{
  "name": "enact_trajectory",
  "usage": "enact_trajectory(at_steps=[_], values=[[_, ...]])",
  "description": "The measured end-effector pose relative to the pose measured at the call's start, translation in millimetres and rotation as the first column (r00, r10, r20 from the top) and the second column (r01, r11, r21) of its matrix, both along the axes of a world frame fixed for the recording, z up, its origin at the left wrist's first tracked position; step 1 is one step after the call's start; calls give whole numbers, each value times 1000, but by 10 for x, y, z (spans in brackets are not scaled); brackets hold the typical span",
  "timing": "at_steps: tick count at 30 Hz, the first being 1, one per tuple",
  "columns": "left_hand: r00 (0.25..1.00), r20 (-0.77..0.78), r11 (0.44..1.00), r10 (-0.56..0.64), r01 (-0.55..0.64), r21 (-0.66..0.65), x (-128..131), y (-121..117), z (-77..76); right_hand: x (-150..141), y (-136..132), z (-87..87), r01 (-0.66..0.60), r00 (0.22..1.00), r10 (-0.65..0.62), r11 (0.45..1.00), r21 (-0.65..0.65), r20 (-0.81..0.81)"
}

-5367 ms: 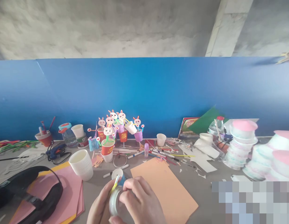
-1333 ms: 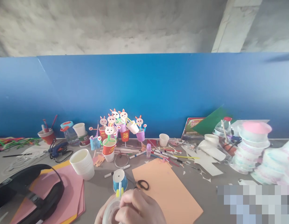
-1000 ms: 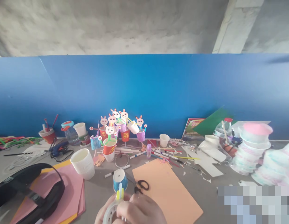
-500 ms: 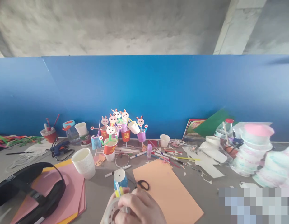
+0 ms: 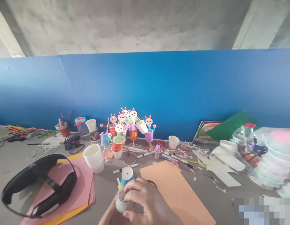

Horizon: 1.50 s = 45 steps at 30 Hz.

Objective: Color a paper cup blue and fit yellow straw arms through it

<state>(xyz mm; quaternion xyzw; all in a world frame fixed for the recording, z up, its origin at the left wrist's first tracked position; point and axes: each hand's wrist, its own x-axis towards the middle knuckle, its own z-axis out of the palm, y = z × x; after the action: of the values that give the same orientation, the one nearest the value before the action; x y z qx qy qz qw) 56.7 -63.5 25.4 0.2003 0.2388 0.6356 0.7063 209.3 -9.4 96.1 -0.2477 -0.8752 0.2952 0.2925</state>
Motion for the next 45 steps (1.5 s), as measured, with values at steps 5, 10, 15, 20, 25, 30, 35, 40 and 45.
enact_trajectory(at_steps=[5,10,15,20,25,30,35,40,45], values=[[985,-162,993,-62,77,88,-294,38,-186,-138,185,18,-75,996,78,994,-85,33],[560,-802,977,207,-72,202,-809,-84,-546,-226,293,-61,-78,972,104,989,-129,211],[35,-822,777,568,306,550,-1017,3,-326,-280,264,-252,-45,938,75,994,-98,338],[-222,-811,772,541,513,375,-991,129,-64,-233,242,-368,-4,927,54,991,-134,371],[-312,-763,742,566,595,307,-1003,203,-149,-203,245,-411,27,938,29,987,-158,345],[-329,-785,717,525,668,199,-1033,254,-119,-205,266,-425,23,951,39,980,-197,306],[-338,-746,681,573,703,204,-971,316,-153,-162,311,-408,37,952,31,976,-215,306],[-330,-721,657,609,719,226,-905,338,-197,-75,336,-397,42,953,38,966,-256,301],[-292,-739,642,607,728,239,-908,345,-185,-20,335,-385,47,956,45,952,-302,290]])
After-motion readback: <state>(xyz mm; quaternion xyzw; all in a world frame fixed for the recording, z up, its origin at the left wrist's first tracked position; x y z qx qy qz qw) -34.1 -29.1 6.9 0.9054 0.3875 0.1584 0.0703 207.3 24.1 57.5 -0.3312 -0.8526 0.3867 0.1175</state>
